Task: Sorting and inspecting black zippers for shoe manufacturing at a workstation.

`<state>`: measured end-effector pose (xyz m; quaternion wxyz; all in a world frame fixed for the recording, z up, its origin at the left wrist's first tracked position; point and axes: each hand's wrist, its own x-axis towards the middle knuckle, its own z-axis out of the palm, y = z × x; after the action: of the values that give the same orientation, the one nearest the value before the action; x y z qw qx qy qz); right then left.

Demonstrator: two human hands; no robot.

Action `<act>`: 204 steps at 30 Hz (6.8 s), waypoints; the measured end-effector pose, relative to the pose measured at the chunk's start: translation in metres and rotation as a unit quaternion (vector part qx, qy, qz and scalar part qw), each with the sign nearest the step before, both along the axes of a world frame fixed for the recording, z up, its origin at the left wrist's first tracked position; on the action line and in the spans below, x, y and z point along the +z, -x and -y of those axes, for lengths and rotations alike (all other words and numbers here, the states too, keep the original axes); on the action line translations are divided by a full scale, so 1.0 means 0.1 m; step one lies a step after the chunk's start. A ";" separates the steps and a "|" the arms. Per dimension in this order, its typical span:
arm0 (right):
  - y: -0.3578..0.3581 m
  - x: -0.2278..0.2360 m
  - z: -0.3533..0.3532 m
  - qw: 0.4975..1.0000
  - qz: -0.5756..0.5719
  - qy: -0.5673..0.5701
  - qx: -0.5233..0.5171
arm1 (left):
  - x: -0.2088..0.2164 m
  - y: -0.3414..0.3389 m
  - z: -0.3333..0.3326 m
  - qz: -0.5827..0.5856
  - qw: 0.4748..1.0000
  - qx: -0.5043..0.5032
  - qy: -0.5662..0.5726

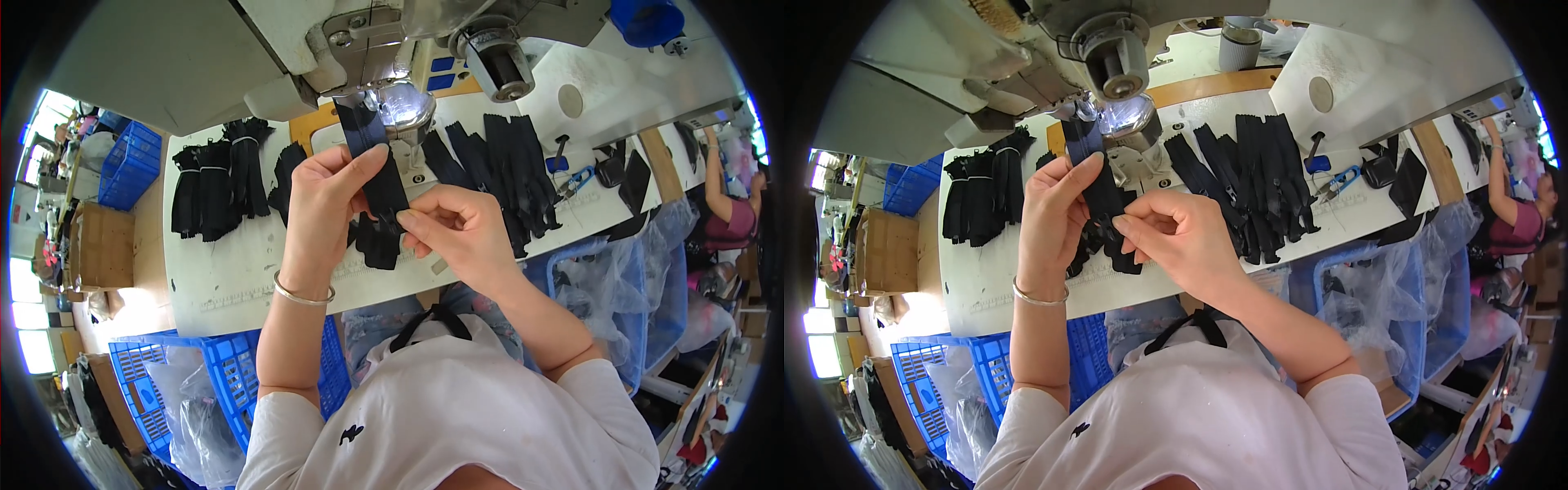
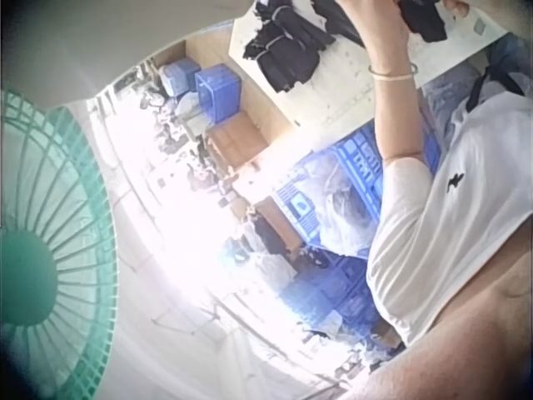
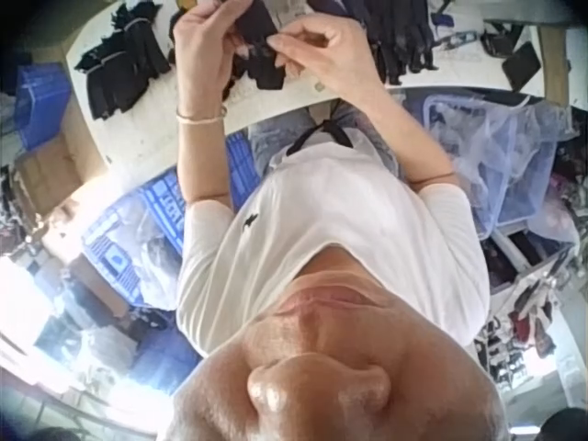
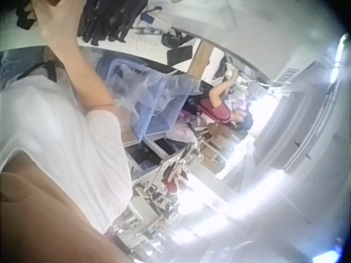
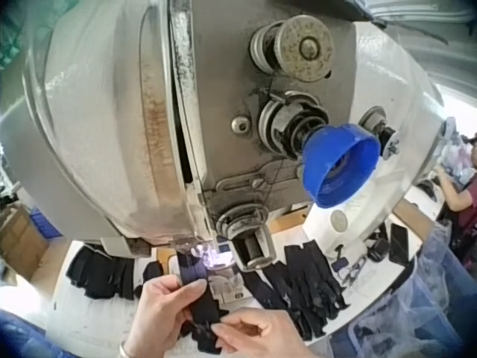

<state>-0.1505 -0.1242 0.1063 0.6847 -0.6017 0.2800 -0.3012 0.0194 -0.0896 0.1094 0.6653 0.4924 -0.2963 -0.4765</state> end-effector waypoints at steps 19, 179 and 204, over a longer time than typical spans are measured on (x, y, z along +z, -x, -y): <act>-0.07 -0.03 0.10 1.000 0.015 0.006 -0.026 | -0.09 0.12 -0.07 0.087 0.996 0.018 -0.018; 0.04 0.06 -0.03 0.999 -0.027 0.045 -0.007 | 0.04 0.05 -0.01 -0.029 1.000 -0.006 0.005; -0.06 -0.03 0.11 0.999 -0.027 -0.009 0.015 | -0.21 0.26 -0.15 0.086 0.994 0.069 0.020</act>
<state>-0.1441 -0.1348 0.1035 0.6867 -0.6075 0.2918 -0.2723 -0.0062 -0.0746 0.0888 0.6786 0.5373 -0.3269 -0.3794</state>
